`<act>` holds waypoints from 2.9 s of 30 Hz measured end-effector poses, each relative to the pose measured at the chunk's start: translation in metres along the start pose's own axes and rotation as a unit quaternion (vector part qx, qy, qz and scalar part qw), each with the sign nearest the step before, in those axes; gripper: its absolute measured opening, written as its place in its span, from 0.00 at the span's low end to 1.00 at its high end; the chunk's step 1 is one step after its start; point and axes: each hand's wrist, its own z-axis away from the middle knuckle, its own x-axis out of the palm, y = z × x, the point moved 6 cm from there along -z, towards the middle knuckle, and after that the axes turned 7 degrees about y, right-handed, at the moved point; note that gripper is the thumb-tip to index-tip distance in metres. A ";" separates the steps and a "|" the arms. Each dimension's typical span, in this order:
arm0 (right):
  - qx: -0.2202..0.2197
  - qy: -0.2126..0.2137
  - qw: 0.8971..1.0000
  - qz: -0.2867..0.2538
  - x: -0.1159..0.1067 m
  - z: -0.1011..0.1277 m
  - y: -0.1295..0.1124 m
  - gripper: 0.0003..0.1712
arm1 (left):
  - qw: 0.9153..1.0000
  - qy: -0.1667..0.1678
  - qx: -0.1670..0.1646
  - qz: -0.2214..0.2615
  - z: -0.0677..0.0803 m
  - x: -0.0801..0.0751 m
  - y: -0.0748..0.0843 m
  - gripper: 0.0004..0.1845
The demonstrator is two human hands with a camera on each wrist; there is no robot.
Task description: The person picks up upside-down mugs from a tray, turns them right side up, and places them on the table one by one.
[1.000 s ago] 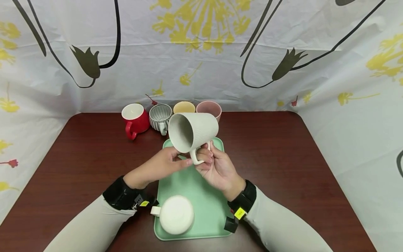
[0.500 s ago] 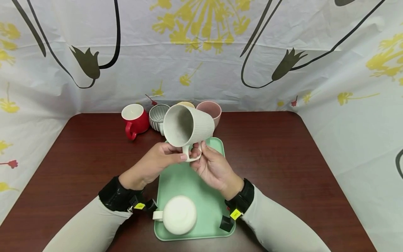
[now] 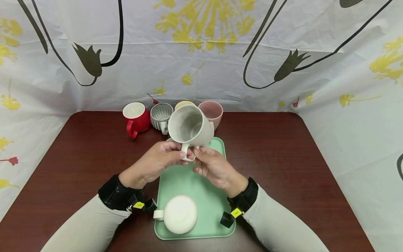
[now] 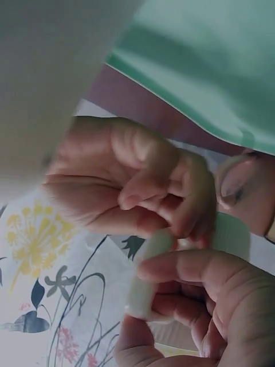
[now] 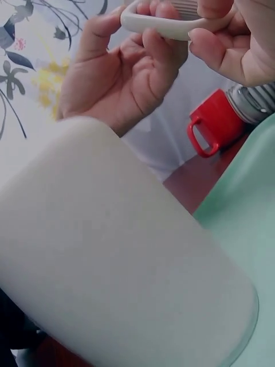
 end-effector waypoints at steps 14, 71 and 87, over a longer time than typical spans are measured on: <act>0.041 0.026 0.999 0.015 0.000 -0.003 0.012 0.10 | 1.000 0.022 -0.008 0.020 -0.007 0.000 -0.009 0.14; -0.245 0.102 0.629 0.730 -0.081 0.107 -0.007 0.14 | 0.980 -0.008 -0.006 -0.196 -0.103 0.097 0.025 0.23; -0.248 0.097 0.589 0.763 -0.084 0.107 -0.010 0.19 | 0.977 0.058 -0.036 -0.200 -0.136 0.106 -0.004 0.20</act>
